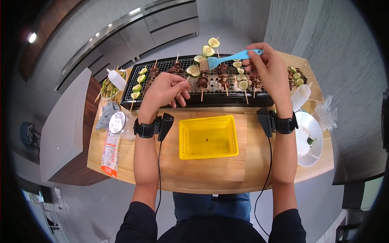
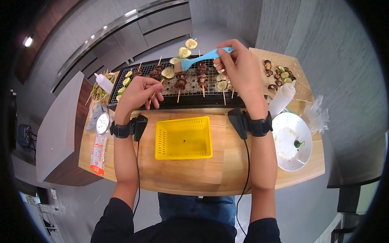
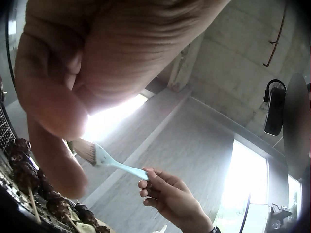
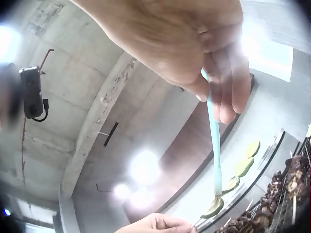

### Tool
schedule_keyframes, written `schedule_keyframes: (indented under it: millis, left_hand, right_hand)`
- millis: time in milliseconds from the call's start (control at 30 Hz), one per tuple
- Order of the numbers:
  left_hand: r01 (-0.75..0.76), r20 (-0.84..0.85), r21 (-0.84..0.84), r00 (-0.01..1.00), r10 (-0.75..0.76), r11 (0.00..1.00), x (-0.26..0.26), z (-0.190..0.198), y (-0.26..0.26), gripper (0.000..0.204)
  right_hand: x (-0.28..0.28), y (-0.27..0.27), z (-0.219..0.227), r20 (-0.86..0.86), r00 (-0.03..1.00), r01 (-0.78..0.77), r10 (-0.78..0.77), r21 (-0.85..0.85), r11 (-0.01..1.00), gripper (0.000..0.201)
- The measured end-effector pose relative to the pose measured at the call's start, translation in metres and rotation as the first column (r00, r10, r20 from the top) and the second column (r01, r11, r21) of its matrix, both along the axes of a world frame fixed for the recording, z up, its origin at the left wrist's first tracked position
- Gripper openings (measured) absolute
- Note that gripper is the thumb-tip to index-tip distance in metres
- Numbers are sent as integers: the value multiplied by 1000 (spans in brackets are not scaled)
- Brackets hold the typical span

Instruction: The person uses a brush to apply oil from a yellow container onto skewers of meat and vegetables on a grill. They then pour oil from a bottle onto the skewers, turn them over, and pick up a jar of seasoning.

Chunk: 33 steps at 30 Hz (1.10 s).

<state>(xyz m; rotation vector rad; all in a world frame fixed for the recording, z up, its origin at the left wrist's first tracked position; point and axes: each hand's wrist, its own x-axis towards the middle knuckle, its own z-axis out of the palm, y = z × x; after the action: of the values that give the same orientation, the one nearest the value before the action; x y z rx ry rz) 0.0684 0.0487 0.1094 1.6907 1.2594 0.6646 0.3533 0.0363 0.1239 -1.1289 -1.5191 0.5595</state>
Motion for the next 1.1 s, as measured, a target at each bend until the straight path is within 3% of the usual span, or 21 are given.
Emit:
schedule_keyframes:
  millis: [133,233,333,400,600,833,1033,1100]
  left_hand:
    - [-9,-33,-4,999,9,1000,1,-1,0,25]
    - [4,-38,-11,999,-5,1000,3,-2,-1,25]
    - [14,-54,-4,998,-14,1000,3,-1,-1,25]
    - [5,-57,-4,998,-6,1000,3,0,-1,25]
    - [-11,-53,7,999,12,1000,1,0,-2,24]
    - [-12,-71,-2,997,12,1000,1,0,-2,24]
    - [12,-75,5,997,-11,1000,0,0,-1,24]
    - [12,-71,13,997,-11,1000,-1,0,-1,24]
  right_hand:
    - [-3,-2,2,-64,998,14,-15,-8,1000,16]
    - [-12,-4,2,-107,992,-70,71,9,998,16]
    - [-14,-6,0,-10,996,-85,86,11,996,16]
    - [-12,-4,0,87,996,-19,17,21,1000,16]
    - [2,0,0,95,989,110,-115,61,992,17]
    - [2,0,2,30,991,127,-130,68,990,18]
    - [-4,2,-3,43,997,67,-70,73,995,19]
    - [0,3,-3,111,985,120,-129,83,989,19]
